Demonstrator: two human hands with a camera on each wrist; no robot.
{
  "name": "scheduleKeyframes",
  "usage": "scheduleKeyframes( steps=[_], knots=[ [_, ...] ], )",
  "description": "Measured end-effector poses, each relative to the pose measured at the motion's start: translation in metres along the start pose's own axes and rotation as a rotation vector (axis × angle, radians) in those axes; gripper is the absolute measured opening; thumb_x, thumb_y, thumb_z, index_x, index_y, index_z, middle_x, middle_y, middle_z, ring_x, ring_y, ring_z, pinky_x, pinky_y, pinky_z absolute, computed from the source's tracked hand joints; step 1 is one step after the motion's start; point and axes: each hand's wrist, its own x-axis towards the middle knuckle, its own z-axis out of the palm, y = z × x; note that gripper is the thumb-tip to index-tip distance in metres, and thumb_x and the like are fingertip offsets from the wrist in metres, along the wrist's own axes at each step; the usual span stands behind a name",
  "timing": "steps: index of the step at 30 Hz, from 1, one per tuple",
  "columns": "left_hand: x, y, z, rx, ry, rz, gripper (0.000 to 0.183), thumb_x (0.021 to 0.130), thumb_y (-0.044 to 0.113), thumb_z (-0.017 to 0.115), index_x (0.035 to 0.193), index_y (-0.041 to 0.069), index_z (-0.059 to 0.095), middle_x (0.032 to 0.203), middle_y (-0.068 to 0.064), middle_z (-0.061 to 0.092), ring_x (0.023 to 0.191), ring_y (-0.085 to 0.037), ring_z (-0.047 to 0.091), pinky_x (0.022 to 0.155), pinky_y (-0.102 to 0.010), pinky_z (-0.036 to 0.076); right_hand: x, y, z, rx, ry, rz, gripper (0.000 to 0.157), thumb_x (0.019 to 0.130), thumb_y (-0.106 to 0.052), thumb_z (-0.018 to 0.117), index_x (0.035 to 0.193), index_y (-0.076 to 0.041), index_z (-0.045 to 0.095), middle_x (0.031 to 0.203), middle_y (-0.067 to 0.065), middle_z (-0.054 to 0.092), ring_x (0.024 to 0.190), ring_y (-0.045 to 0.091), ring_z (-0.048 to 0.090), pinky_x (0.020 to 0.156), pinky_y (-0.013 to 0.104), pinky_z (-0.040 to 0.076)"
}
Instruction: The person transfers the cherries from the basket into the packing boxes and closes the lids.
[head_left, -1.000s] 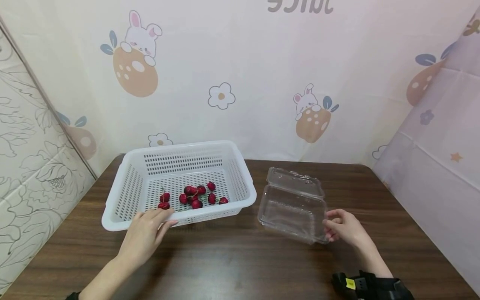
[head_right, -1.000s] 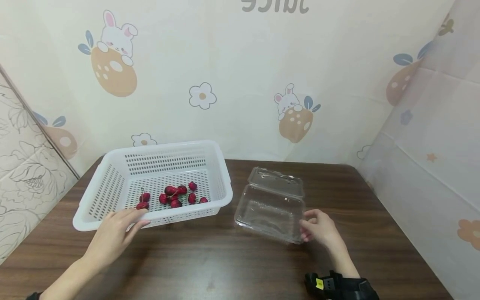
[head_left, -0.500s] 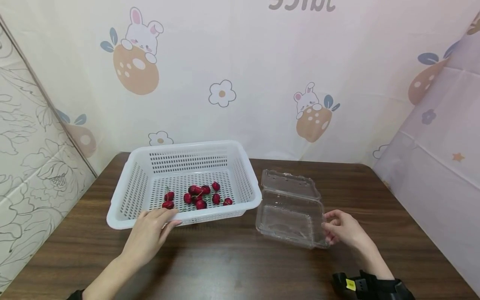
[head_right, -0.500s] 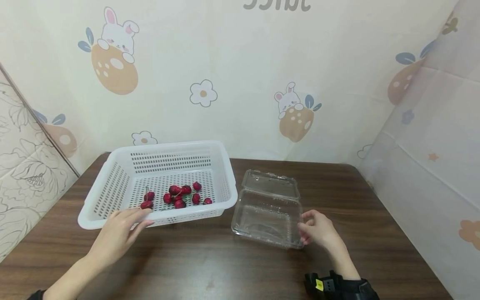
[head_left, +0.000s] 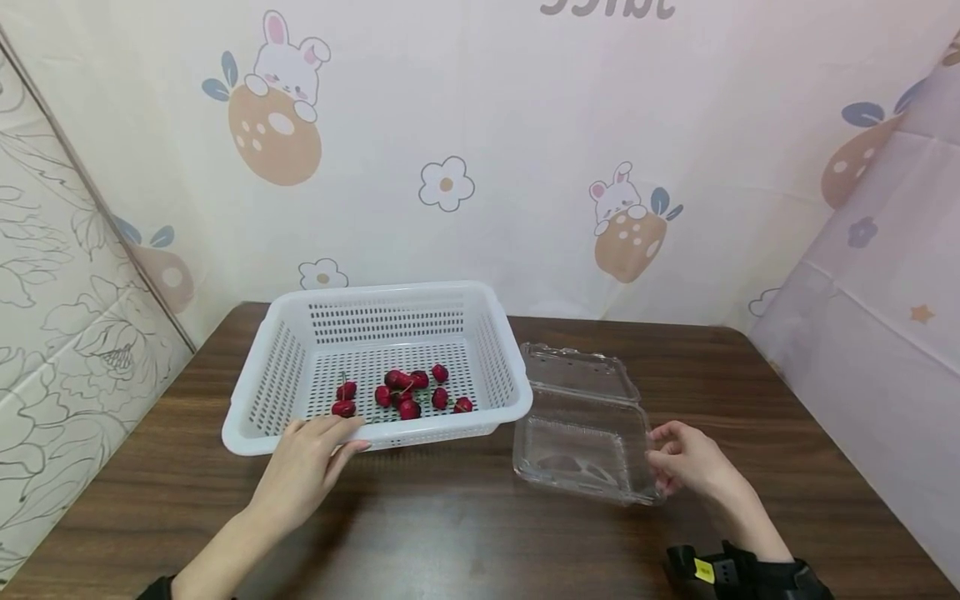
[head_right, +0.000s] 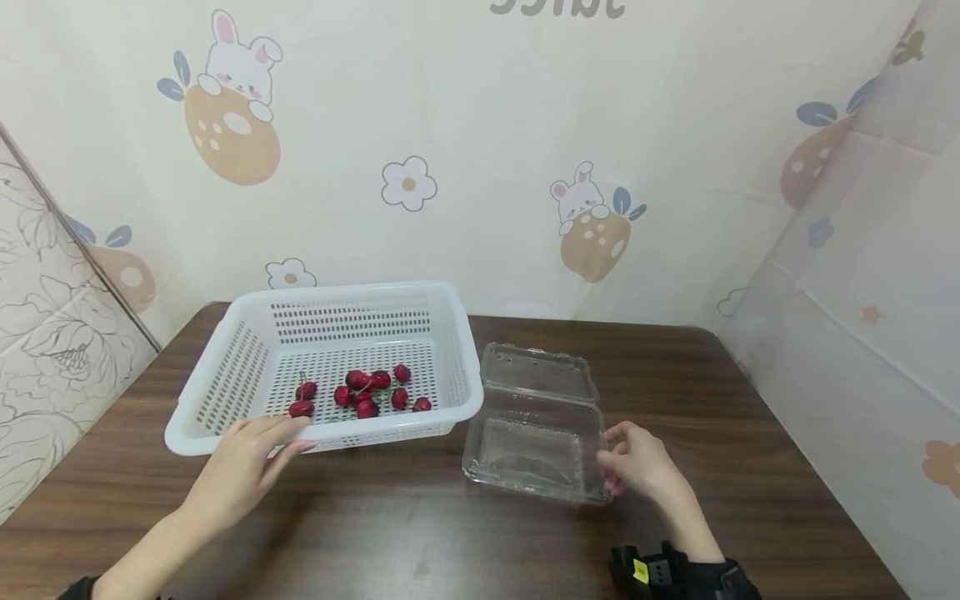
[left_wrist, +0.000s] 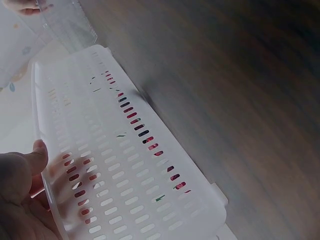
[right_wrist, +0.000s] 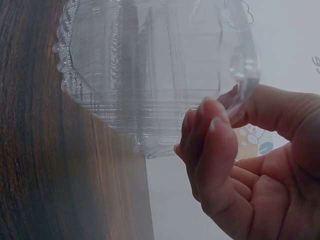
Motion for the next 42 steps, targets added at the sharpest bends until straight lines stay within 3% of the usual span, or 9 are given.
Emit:
scheduleKeyframes(
  steps=[16,22,28,36,42],
  knots=[
    [0.002,0.001,-0.003,-0.016,0.005,0.025,0.027,0.072,0.017,0.071,0.097,0.007,0.066,0.084,-0.002,0.064,0.08,-0.017,0.059,0.065,-0.032,0.036,-0.003,0.001,-0.004,-0.007,-0.007,-0.003,0.033,0.086,-0.003,0.049,0.112,0.014,0.038,0.067,0.008,0.054,0.057,0.022,0.056,0.052,0.032,0.049],
    [0.001,0.0,-0.003,-0.014,0.011,0.035,0.026,0.073,0.017,0.071,0.097,0.007,0.065,0.084,-0.001,0.064,0.08,-0.016,0.059,0.065,-0.033,0.037,-0.002,-0.002,-0.01,-0.002,-0.004,0.034,0.043,0.088,-0.02,0.054,0.113,0.012,0.039,0.069,0.008,0.056,0.06,0.02,0.057,0.054,0.035,0.049],
    [0.001,0.0,-0.006,-0.021,-0.022,0.009,0.025,0.074,0.017,0.07,0.096,0.008,0.066,0.087,-0.002,0.065,0.082,-0.017,0.06,0.065,-0.034,0.038,0.006,-0.004,-0.012,-0.037,0.089,0.051,0.054,0.086,-0.037,0.055,0.112,0.01,0.044,0.074,0.007,0.059,0.064,0.018,0.058,0.057,0.033,0.049],
    [0.0,0.0,-0.007,-0.035,-0.067,-0.033,0.025,0.076,0.02,0.069,0.096,0.006,0.066,0.09,-0.004,0.065,0.085,-0.019,0.06,0.07,-0.038,0.04,0.019,0.003,-0.008,-0.02,0.25,0.08,0.061,0.087,-0.045,0.05,0.111,0.011,0.047,0.077,0.007,0.061,0.06,0.015,0.057,0.054,0.032,0.049],
    [0.002,0.002,-0.008,-0.049,-0.126,-0.086,0.032,0.078,0.028,0.067,0.1,0.005,0.065,0.097,-0.007,0.064,0.092,-0.023,0.058,0.075,-0.042,0.04,0.024,0.012,0.0,-0.016,0.3,0.113,0.064,0.086,-0.049,0.046,0.113,0.009,0.046,0.072,0.003,0.059,0.056,0.013,0.054,0.051,0.03,0.046]
  ],
)
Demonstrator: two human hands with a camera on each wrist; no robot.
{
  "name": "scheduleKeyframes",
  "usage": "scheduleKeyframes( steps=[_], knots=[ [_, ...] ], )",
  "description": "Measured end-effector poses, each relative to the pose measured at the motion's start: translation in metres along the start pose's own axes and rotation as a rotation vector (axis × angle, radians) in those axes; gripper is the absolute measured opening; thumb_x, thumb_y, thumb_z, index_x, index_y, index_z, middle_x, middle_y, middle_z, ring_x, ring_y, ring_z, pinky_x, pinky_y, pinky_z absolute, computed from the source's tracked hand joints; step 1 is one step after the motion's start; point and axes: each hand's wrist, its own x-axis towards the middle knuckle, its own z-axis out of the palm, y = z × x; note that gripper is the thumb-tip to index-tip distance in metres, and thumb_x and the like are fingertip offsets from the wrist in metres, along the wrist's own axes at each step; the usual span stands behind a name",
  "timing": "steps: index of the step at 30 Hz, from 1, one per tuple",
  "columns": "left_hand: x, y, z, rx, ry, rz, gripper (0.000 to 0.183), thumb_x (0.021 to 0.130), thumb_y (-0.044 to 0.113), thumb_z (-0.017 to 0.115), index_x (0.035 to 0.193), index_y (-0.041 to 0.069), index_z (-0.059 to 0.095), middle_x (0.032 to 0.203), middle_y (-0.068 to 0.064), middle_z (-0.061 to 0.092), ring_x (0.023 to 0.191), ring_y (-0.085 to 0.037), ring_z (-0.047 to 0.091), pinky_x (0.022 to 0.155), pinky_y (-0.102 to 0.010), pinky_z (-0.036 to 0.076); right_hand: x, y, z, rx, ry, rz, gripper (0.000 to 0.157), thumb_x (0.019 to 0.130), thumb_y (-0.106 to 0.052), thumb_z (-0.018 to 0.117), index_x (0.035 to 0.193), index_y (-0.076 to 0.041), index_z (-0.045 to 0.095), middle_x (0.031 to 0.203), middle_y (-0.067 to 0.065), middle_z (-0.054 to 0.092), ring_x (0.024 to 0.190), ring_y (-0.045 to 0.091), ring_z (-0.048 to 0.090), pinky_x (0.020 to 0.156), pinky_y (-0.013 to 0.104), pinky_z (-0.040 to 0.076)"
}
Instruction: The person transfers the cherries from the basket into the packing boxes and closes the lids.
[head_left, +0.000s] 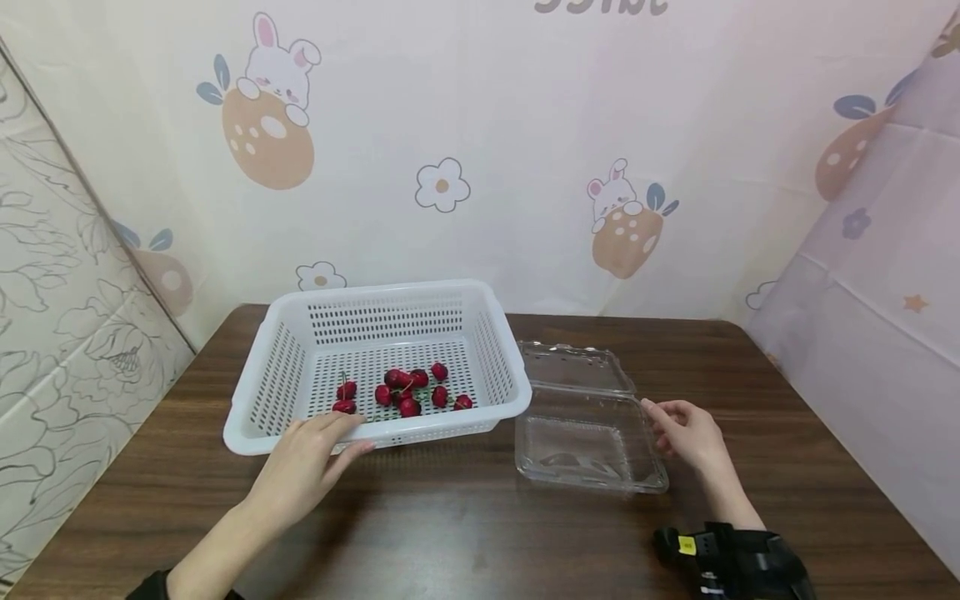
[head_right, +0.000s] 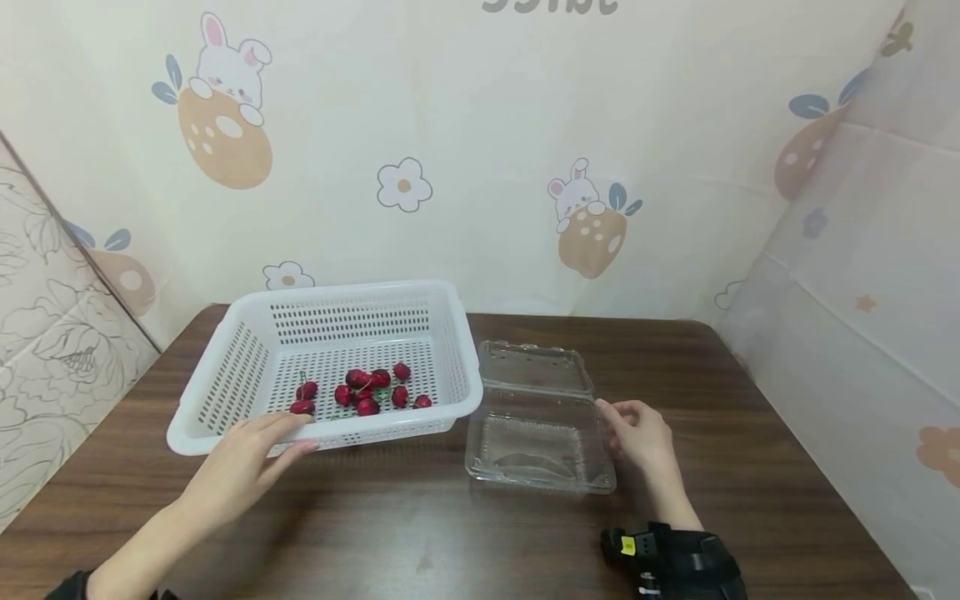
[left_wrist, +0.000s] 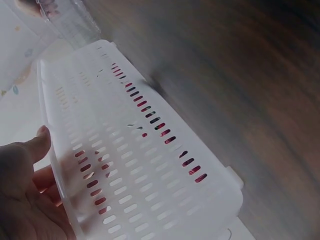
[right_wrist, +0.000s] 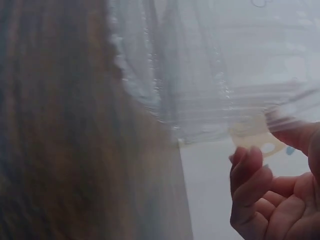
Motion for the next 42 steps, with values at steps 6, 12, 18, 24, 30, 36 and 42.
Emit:
scheduleKeyframes(
  steps=[6,12,18,24,30,36,42],
  knots=[
    [0.01,0.005,-0.01,-0.034,-0.044,-0.035,0.036,0.081,0.031,0.063,0.104,0.003,0.062,0.101,-0.01,0.062,0.094,-0.027,0.057,0.08,-0.046,0.041,0.003,-0.001,0.006,0.045,-0.013,0.003,0.062,0.086,-0.049,0.047,0.111,0.008,0.047,0.063,-0.001,0.053,0.052,0.012,0.05,0.048,0.029,0.044],
    [0.029,0.008,-0.02,-0.076,-0.077,-0.016,0.03,0.085,0.027,0.059,0.102,0.003,0.064,0.097,-0.009,0.063,0.087,-0.023,0.06,0.074,-0.04,0.047,0.005,-0.001,0.01,0.099,-0.042,0.01,0.057,0.088,-0.043,0.049,0.112,0.008,0.047,0.06,-0.002,0.05,0.05,0.011,0.048,0.047,0.028,0.043],
    [0.052,0.014,-0.025,-0.067,-0.158,-0.005,0.022,0.083,0.021,0.063,0.095,0.004,0.066,0.092,-0.008,0.064,0.081,-0.02,0.059,0.071,-0.037,0.048,0.004,0.001,0.01,0.163,-0.073,0.017,0.051,0.089,-0.038,0.049,0.112,0.008,0.046,0.061,-0.002,0.049,0.051,0.01,0.047,0.048,0.027,0.043],
    [0.074,0.019,-0.022,-0.048,-0.283,0.016,0.015,0.082,0.016,0.063,0.09,0.004,0.067,0.08,-0.002,0.063,0.072,-0.015,0.057,0.065,-0.031,0.046,0.005,0.004,0.009,0.212,-0.107,0.034,0.05,0.089,-0.038,0.05,0.109,0.007,0.046,0.064,-0.001,0.049,0.053,0.01,0.047,0.05,0.027,0.043],
    [0.092,0.021,-0.013,-0.027,-0.406,0.026,0.009,0.082,0.011,0.062,0.077,0.004,0.066,0.066,0.001,0.058,0.056,-0.009,0.046,0.053,-0.024,0.04,0.006,0.005,0.009,0.23,-0.131,0.038,0.046,0.089,-0.037,0.05,0.105,0.006,0.045,0.065,0.0,0.048,0.055,0.011,0.047,0.052,0.028,0.043],
    [0.104,0.02,-0.003,0.018,-0.474,-0.004,0.032,0.081,0.009,0.062,0.052,0.011,0.048,0.047,0.005,0.038,0.044,-0.008,0.031,0.042,-0.021,0.027,0.007,0.007,0.009,0.261,-0.161,0.043,0.047,0.088,-0.038,0.052,0.103,0.006,0.044,0.066,0.0,0.048,0.055,0.011,0.047,0.05,0.027,0.042],
    [0.113,0.018,0.007,0.062,-0.534,-0.019,0.046,0.081,0.008,0.062,0.046,0.015,0.033,0.042,0.006,0.026,0.04,-0.007,0.023,0.04,-0.02,0.022,0.007,0.007,0.01,0.272,-0.16,0.04,0.044,0.087,-0.038,0.053,0.099,0.005,0.045,0.065,-0.001,0.048,0.054,0.011,0.047,0.049,0.026,0.042]
  ],
)
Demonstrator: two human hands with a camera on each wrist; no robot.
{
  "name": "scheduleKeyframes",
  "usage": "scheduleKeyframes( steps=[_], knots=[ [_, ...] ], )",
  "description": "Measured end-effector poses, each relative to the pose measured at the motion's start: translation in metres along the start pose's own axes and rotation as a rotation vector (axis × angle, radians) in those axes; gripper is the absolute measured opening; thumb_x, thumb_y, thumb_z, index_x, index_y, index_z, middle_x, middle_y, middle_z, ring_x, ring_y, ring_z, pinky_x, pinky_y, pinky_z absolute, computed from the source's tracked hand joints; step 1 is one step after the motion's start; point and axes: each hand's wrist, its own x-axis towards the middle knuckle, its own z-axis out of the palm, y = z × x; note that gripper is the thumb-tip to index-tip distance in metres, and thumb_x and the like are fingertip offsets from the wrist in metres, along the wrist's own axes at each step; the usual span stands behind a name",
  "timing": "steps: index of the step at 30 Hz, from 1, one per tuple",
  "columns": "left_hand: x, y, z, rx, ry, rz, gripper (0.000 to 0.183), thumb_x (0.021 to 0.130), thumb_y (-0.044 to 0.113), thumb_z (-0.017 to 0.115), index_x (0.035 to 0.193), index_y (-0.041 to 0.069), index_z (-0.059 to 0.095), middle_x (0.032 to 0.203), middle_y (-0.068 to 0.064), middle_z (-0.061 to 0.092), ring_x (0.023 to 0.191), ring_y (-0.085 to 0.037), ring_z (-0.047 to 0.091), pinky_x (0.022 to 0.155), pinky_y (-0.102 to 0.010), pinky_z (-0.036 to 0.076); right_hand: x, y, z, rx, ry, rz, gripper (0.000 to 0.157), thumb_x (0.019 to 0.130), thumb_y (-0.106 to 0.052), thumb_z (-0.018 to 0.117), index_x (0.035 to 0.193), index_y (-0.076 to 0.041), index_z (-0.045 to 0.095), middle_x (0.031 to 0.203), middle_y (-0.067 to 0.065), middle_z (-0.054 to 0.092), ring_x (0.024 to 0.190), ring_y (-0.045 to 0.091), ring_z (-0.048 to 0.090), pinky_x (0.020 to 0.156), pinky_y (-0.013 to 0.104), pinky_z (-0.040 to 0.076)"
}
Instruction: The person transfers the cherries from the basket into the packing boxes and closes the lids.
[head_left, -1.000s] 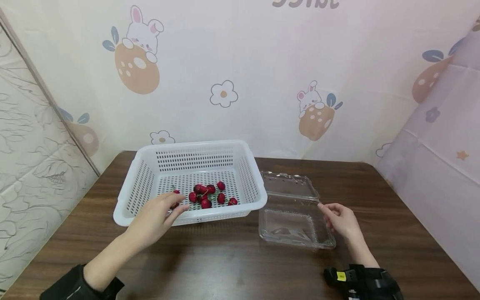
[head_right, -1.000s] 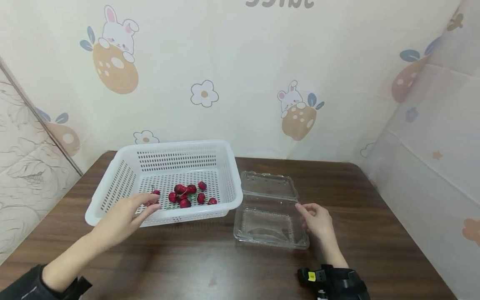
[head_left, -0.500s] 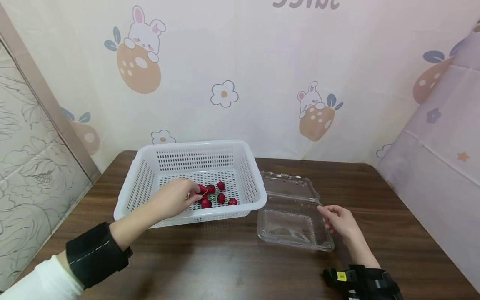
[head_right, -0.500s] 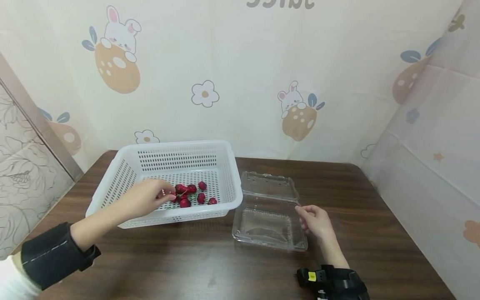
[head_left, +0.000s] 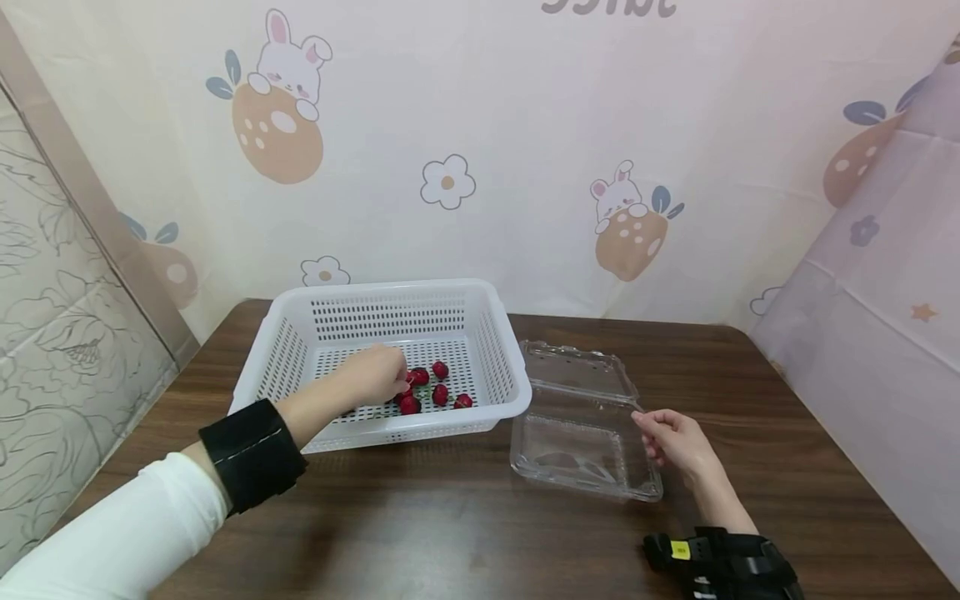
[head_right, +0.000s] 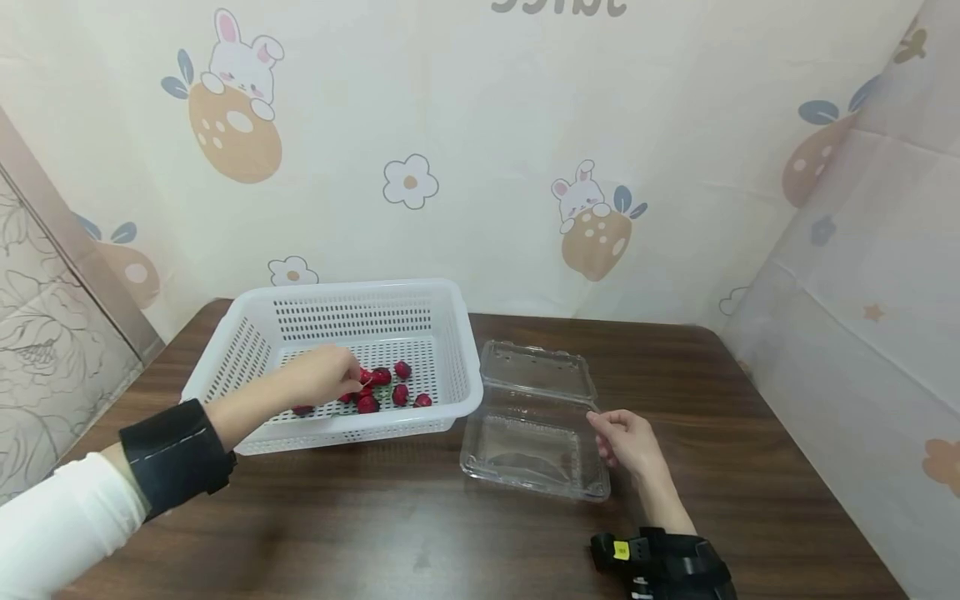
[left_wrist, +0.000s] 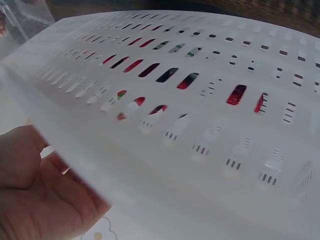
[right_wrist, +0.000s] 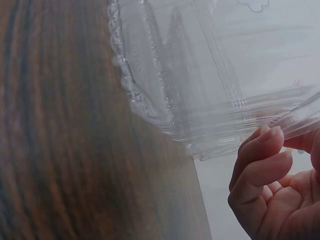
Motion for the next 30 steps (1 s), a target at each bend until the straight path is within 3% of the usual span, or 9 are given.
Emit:
scheduleKeyframes(
  steps=[7,13,20,25,30],
  knots=[
    [0.012,-0.002,0.001,0.026,-0.111,-0.059,0.035,0.081,0.007,0.062,0.05,0.012,0.044,0.047,0.004,0.037,0.044,-0.01,0.032,0.044,-0.021,0.027,-0.001,-0.001,0.001,0.005,0.002,0.006,0.044,0.087,-0.036,0.053,0.102,0.005,0.044,0.066,0.0,0.048,0.054,0.011,0.047,0.049,0.026,0.042],
    [0.019,-0.002,0.0,0.075,-0.166,-0.114,0.028,0.079,0.013,0.065,0.055,0.009,0.051,0.052,0.002,0.046,0.05,-0.012,0.04,0.049,-0.024,0.035,-0.001,-0.001,0.0,0.007,0.008,0.015,0.044,0.087,-0.036,0.053,0.102,0.005,0.045,0.066,-0.001,0.048,0.053,0.011,0.047,0.049,0.026,0.041],
    [0.024,-0.004,0.005,0.031,-0.231,-0.142,0.032,0.079,0.016,0.066,0.053,0.01,0.048,0.05,0.003,0.043,0.048,-0.011,0.037,0.049,-0.023,0.032,-0.001,-0.001,0.0,-0.004,0.013,0.019,0.044,0.088,-0.036,0.053,0.103,0.005,0.045,0.066,0.0,0.048,0.054,0.011,0.047,0.049,0.026,0.042],
    [0.025,-0.006,0.011,0.045,-0.231,-0.168,0.024,0.078,0.016,0.066,0.061,0.007,0.052,0.056,0.0,0.049,0.052,-0.013,0.042,0.053,-0.025,0.035,-0.001,-0.001,0.001,-0.005,0.015,0.013,0.043,0.088,-0.035,0.053,0.102,0.005,0.045,0.065,0.0,0.048,0.053,0.011,0.047,0.049,0.026,0.042],
    [0.023,-0.005,0.017,0.068,-0.173,-0.179,0.022,0.078,0.014,0.066,0.064,0.007,0.051,0.057,-0.001,0.048,0.052,-0.014,0.042,0.05,-0.026,0.036,-0.001,-0.002,0.001,-0.006,0.016,0.01,0.043,0.087,-0.036,0.053,0.101,0.005,0.045,0.064,0.0,0.048,0.053,0.011,0.047,0.048,0.026,0.042]
  ],
)
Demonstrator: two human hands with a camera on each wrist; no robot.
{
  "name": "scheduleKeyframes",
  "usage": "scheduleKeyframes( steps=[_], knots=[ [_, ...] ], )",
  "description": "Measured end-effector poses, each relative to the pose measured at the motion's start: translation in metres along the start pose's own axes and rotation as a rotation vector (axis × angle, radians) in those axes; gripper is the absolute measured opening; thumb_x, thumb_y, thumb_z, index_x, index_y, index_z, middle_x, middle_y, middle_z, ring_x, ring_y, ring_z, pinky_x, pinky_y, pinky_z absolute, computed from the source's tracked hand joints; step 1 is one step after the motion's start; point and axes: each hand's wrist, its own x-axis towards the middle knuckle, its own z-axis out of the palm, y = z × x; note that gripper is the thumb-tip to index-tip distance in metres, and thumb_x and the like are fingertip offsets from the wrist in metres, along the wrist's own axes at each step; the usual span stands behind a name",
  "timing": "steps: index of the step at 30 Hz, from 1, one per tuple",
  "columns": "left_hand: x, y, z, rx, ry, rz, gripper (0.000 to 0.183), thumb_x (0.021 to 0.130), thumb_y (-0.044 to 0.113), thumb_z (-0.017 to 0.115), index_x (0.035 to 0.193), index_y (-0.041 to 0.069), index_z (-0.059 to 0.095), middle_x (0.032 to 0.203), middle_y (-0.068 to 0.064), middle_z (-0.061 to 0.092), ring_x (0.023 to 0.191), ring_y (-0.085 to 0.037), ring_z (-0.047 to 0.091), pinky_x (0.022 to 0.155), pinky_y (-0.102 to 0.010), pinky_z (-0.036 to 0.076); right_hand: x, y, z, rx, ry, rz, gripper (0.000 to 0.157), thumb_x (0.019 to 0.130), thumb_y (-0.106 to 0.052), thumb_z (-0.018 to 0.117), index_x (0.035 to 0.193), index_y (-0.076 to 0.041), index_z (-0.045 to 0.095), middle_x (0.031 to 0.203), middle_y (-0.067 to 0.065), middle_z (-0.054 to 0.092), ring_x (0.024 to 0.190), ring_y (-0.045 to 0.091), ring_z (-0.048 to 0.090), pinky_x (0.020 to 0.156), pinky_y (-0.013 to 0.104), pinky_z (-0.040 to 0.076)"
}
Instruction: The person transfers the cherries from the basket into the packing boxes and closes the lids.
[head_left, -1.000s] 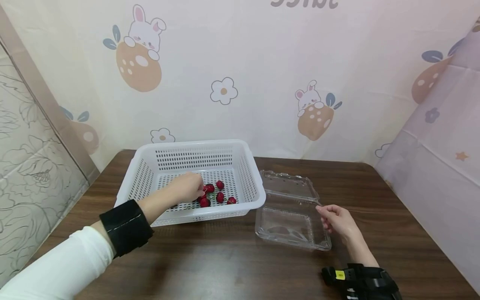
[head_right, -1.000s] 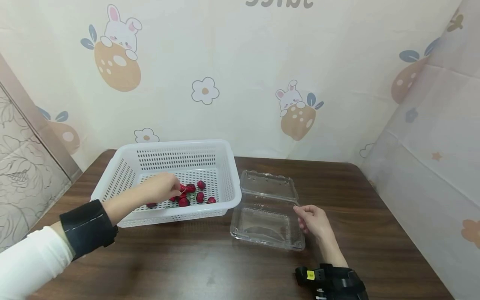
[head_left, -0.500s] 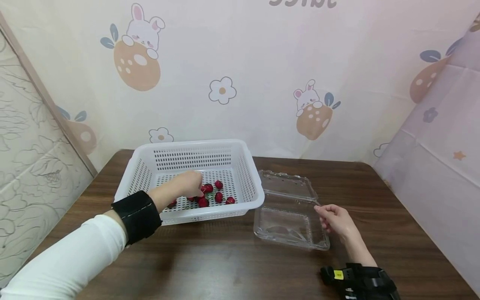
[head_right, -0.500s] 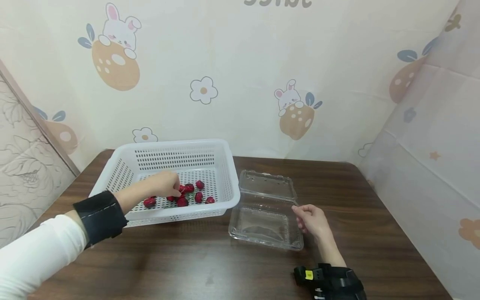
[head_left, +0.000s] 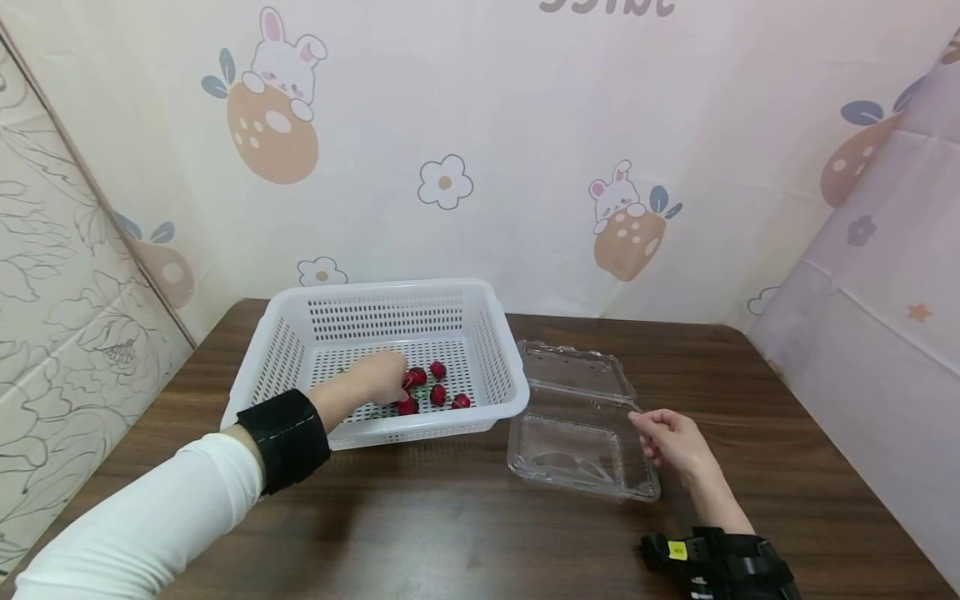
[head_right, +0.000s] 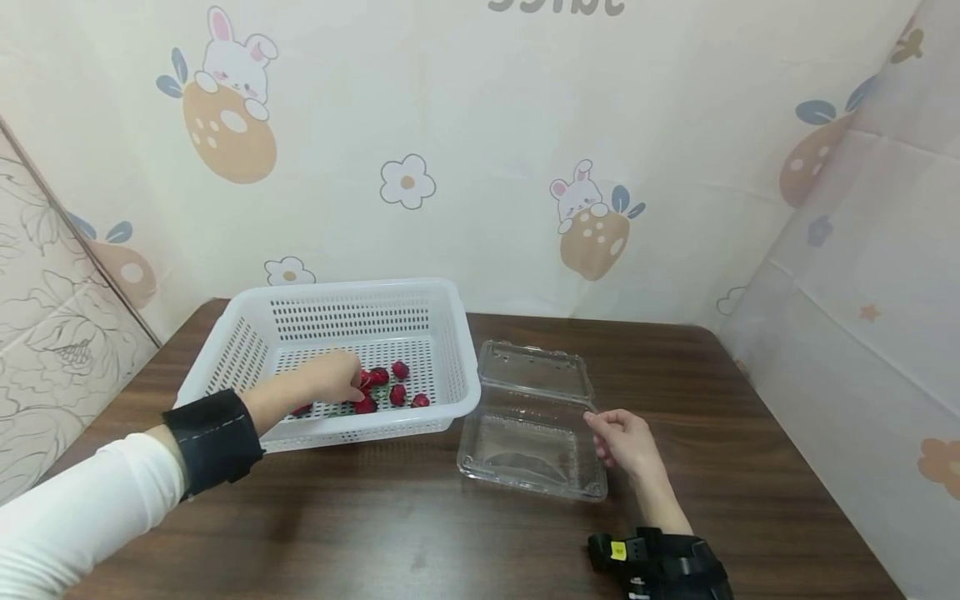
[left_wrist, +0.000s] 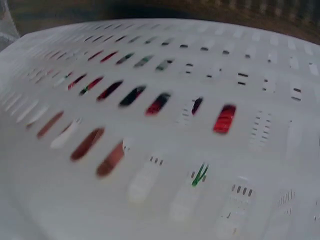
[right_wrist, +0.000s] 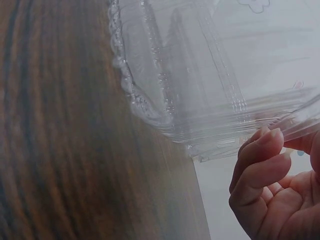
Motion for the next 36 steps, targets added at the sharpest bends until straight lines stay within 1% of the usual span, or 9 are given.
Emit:
scheduleKeyframes(
  steps=[2,6,10,14,18,22,26,29,36],
  knots=[
    [-0.001,0.001,0.002,0.007,0.027,-0.005,0.018,0.079,0.011,0.064,0.067,0.006,0.053,0.058,-0.002,0.05,0.053,-0.014,0.043,0.05,-0.027,0.038,0.0,0.0,0.0,0.003,-0.001,0.002,0.044,0.087,-0.036,0.054,0.101,0.005,0.045,0.064,0.0,0.048,0.053,0.011,0.047,0.048,0.026,0.042],
    [-0.002,0.002,0.002,0.016,0.078,-0.027,0.003,0.082,0.002,0.055,0.079,0.003,0.056,0.068,-0.005,0.053,0.059,-0.016,0.049,0.053,-0.029,0.043,0.0,0.0,0.0,0.002,-0.002,0.003,0.044,0.087,-0.036,0.054,0.101,0.005,0.045,0.064,0.0,0.048,0.053,0.011,0.047,0.049,0.026,0.042],
    [-0.002,0.001,0.002,0.013,0.133,-0.051,0.007,0.084,-0.001,0.051,0.087,0.001,0.057,0.074,-0.008,0.056,0.064,-0.017,0.053,0.054,-0.03,0.045,0.0,-0.001,0.0,0.001,0.001,0.007,0.044,0.087,-0.036,0.054,0.101,0.005,0.045,0.064,0.0,0.048,0.053,0.011,0.047,0.048,0.026,0.042],
    [-0.002,-0.001,0.003,-0.012,0.177,-0.06,0.006,0.081,-0.003,0.054,0.082,0.001,0.057,0.068,-0.006,0.056,0.058,-0.016,0.052,0.05,-0.027,0.043,0.0,-0.001,0.0,0.001,0.002,0.007,0.044,0.087,-0.036,0.054,0.1,0.005,0.045,0.063,-0.001,0.048,0.052,0.011,0.047,0.048,0.026,0.041],
    [-0.005,-0.003,0.0,-0.075,0.193,-0.057,0.008,0.079,-0.004,0.053,0.074,0.002,0.056,0.062,-0.004,0.053,0.054,-0.015,0.049,0.048,-0.026,0.04,0.0,-0.001,-0.001,-0.002,0.003,0.004,0.043,0.088,-0.036,0.053,0.1,0.005,0.045,0.064,-0.001,0.049,0.053,0.011,0.047,0.048,0.027,0.042],
    [-0.008,-0.004,-0.003,-0.122,0.211,-0.05,0.007,0.076,-0.004,0.055,0.073,0.001,0.059,0.064,-0.004,0.055,0.055,-0.015,0.052,0.049,-0.026,0.043,0.0,-0.002,-0.001,-0.007,0.005,0.002,0.042,0.088,-0.036,0.053,0.1,0.004,0.045,0.064,-0.001,0.048,0.053,0.011,0.047,0.049,0.026,0.042],
    [-0.012,-0.006,-0.006,-0.152,0.228,-0.029,0.005,0.075,-0.003,0.058,0.074,0.0,0.062,0.067,-0.006,0.059,0.055,-0.015,0.054,0.051,-0.027,0.045,-0.001,-0.003,-0.001,-0.003,0.005,0.006,0.043,0.088,-0.036,0.053,0.101,0.005,0.045,0.064,-0.001,0.048,0.052,0.011,0.046,0.048,0.026,0.042],
    [-0.016,-0.007,-0.009,-0.202,0.24,-0.008,0.007,0.075,-0.003,0.058,0.072,0.0,0.064,0.066,-0.006,0.06,0.055,-0.015,0.054,0.052,-0.027,0.046,-0.001,-0.002,0.0,0.001,0.004,0.007,0.044,0.088,-0.035,0.053,0.101,0.005,0.044,0.064,-0.001,0.048,0.052,0.011,0.046,0.048,0.026,0.041],
    [-0.026,-0.009,-0.016,-0.298,0.298,0.045,0.013,0.074,-0.004,0.055,0.07,-0.001,0.067,0.064,-0.005,0.061,0.056,-0.015,0.053,0.055,-0.029,0.046,-0.001,-0.001,0.0,0.002,0.008,0.005,0.043,0.088,-0.034,0.053,0.102,0.005,0.045,0.064,-0.001,0.048,0.052,0.01,0.046,0.048,0.026,0.042]
  ],
)
